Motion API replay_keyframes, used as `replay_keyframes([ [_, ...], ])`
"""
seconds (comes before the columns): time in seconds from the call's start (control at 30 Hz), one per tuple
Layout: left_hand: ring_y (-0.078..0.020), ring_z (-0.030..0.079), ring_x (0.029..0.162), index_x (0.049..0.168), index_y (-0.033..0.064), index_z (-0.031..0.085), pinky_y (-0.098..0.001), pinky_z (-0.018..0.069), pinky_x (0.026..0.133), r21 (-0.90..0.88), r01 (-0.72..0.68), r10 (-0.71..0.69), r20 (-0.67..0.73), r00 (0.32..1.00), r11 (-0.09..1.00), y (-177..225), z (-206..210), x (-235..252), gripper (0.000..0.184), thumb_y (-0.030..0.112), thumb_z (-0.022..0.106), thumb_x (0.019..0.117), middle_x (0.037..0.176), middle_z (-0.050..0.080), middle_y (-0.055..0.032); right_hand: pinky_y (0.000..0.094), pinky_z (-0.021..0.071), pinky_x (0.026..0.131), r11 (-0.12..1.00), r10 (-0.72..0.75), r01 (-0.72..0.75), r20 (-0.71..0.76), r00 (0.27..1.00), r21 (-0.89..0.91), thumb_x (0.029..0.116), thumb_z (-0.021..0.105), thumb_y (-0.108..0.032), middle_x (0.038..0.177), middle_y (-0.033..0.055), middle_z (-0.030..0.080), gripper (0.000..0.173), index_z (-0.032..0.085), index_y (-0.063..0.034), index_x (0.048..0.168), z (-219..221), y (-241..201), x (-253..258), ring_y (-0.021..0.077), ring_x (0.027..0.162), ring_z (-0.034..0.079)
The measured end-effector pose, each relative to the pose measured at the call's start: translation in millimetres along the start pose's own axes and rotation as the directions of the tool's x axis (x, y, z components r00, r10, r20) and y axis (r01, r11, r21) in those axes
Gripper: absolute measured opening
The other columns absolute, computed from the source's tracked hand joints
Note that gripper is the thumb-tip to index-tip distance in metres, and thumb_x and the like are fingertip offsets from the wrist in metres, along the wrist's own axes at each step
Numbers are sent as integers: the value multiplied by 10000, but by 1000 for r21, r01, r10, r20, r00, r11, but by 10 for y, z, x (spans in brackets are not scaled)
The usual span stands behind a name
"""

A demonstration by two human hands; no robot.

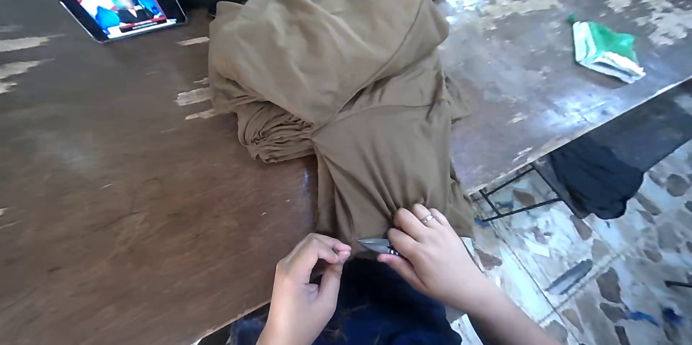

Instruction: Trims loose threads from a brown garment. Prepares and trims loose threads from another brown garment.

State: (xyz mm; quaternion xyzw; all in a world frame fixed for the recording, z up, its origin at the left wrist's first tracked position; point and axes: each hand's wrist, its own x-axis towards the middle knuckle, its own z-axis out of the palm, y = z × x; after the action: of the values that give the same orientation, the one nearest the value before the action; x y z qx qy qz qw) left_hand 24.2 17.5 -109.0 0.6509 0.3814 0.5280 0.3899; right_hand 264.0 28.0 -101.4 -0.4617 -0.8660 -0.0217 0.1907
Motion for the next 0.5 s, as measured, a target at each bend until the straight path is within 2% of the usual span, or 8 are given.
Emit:
replay_keyframes([
  [0.17, -48, 714, 890, 935, 103, 617, -168, 596, 773, -27, 30, -31, -27, 999, 999, 15, -49, 6, 90, 45, 686, 935, 977, 732, 5, 400, 442, 665, 1000, 21, -22, 30, 999, 16, 1058, 350, -574, 849, 64, 568, 561, 591, -147, 785, -25, 4, 4, 270, 820, 568],
  [0.27, -67, 728, 898, 936, 103, 637, -192, 611, 782, -101, 25, -27, -19, 999, 995, 3, -37, 5, 103, 38, 716, 923, 981, 744, 1, 406, 435, 641, 998, 48, -48, -3, 999, -29, 1057, 358, -558, 835, 66, 577, 562, 599, -145, 761, 12, -51, 31, 277, 804, 576],
  [0.33, -68, 728, 903, 951, 103, 641, -207, 614, 806, -157, 0, 11, 73, 997, 988, 8, -65, 7, 84, 66, 717, 941, 967, 740, 4, 409, 432, 636, 998, 62, -62, -1, 998, -2, 1064, 355, -535, 823, 64, 572, 556, 592, -145, 745, 17, -49, 45, 277, 799, 573],
  [0.37, -53, 720, 888, 943, 98, 638, -203, 607, 806, -175, 16, 18, 187, 982, 984, 42, -122, 5, 70, 96, 707, 957, 941, 735, 7, 411, 439, 642, 996, 67, -67, 11, 998, 52, 1066, 355, -531, 819, 65, 569, 556, 590, -141, 747, 0, -23, 43, 275, 800, 572],
  [0.4, -37, 708, 852, 925, 84, 647, -196, 596, 786, -151, 60, -2, 359, 933, 987, 109, -213, 5, 83, 132, 696, 970, 902, 731, 4, 413, 450, 663, 987, 73, -77, 30, 997, 139, 1066, 359, -532, 823, 71, 569, 557, 589, -128, 758, -34, 13, 33, 271, 807, 572],
  [0.43, -41, 702, 799, 933, 67, 684, -203, 589, 748, -48, 90, -49, 551, 833, 995, 198, -313, 14, 97, 159, 688, 965, 867, 732, -8, 412, 466, 699, 964, 82, -92, 50, 995, 248, 1066, 366, -538, 838, 82, 571, 559, 583, -114, 775, -83, 57, 18, 258, 818, 576],
  [0.47, -109, 723, 776, 1005, 49, 721, -275, 601, 731, 90, 88, -126, 704, 699, 992, 300, -389, 29, 126, 161, 702, 949, 872, 746, -52, 389, 469, 735, 925, 91, -108, 64, 994, 364, 1069, 371, -545, 852, 84, 559, 560, 568, -102, 789, -139, 107, -2, 226, 832, 566],
  [0.5, -213, 748, 854, 1104, 30, 735, -387, 609, 799, 203, 85, -215, 794, 569, 975, 402, -431, 50, 212, 149, 728, 929, 952, 761, -112, 339, 461, 758, 874, 94, -113, 63, 994, 472, 1071, 383, -537, 857, 74, 537, 548, 551, -94, 795, -191, 156, -26, 179, 842, 548],
])
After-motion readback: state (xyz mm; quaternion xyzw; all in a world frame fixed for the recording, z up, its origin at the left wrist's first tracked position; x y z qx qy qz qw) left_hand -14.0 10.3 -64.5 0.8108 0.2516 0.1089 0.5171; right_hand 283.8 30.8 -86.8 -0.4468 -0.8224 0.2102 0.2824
